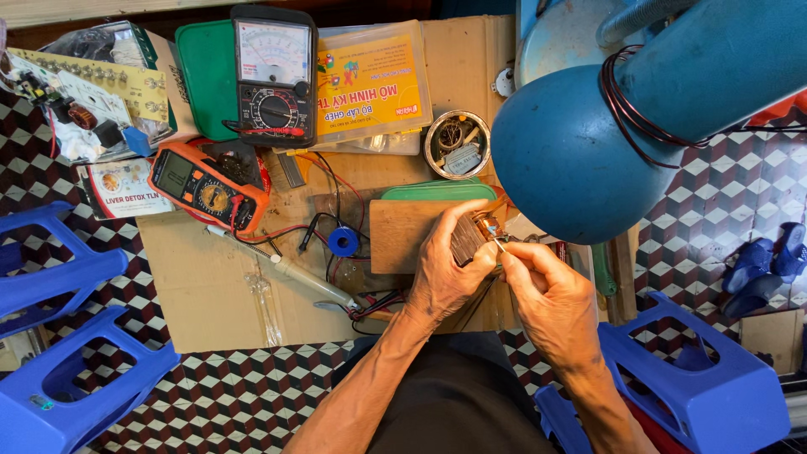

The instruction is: The person solders wires to a small electronic component using a soldering iron and solder wire. They repeatedly heat the connection points and apply solder to secure the wires in place.

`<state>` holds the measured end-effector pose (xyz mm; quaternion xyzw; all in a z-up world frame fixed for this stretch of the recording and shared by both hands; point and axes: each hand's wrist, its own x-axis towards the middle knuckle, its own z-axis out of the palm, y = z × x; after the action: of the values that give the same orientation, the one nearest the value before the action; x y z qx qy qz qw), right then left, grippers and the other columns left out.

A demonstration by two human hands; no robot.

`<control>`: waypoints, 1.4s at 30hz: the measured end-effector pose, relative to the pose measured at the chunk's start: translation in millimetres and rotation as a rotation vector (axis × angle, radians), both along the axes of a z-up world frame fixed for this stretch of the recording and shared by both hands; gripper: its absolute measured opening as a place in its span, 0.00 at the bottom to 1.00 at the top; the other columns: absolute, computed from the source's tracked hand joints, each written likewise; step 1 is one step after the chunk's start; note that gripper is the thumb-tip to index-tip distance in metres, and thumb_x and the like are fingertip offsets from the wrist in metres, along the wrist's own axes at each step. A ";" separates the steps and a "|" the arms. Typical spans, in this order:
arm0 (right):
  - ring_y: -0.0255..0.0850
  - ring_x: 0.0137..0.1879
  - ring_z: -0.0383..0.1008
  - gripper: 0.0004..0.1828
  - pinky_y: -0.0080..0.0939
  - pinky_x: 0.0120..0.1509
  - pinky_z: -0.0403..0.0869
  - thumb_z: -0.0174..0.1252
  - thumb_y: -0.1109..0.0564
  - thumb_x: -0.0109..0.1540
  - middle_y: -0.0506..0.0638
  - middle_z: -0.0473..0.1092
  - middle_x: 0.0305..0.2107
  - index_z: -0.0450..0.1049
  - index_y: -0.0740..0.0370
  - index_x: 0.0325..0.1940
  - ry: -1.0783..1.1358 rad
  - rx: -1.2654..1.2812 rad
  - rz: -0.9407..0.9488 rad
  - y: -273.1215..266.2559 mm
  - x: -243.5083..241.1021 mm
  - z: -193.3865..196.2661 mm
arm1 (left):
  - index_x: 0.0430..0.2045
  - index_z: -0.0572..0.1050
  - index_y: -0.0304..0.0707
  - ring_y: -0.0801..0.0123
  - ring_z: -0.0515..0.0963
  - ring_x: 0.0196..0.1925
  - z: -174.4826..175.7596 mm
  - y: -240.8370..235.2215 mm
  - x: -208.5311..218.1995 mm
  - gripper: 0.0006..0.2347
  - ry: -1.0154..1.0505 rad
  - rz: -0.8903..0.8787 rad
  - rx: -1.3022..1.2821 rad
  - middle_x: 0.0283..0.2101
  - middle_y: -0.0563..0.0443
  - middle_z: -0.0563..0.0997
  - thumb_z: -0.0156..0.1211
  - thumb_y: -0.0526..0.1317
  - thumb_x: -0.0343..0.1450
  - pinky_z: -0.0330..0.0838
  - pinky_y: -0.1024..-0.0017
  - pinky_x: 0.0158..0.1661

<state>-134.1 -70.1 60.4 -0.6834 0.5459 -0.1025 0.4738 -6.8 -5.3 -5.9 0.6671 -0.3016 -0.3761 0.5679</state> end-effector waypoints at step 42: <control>0.34 0.36 0.69 0.12 0.31 0.38 0.68 0.60 0.55 0.67 0.53 0.73 0.36 0.79 0.65 0.51 0.497 -0.027 -0.399 67.5 -182.1 58.1 | 0.59 0.67 0.34 0.72 0.76 0.55 -5.9 22.1 -21.2 0.21 0.762 0.146 -0.015 0.52 0.46 0.79 0.57 0.46 0.74 0.70 0.73 0.55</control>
<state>-316.2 -2.6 118.5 -0.5733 0.7667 -0.0307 0.2874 -28.0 16.8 -11.8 0.4952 -0.0234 -0.5534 0.6693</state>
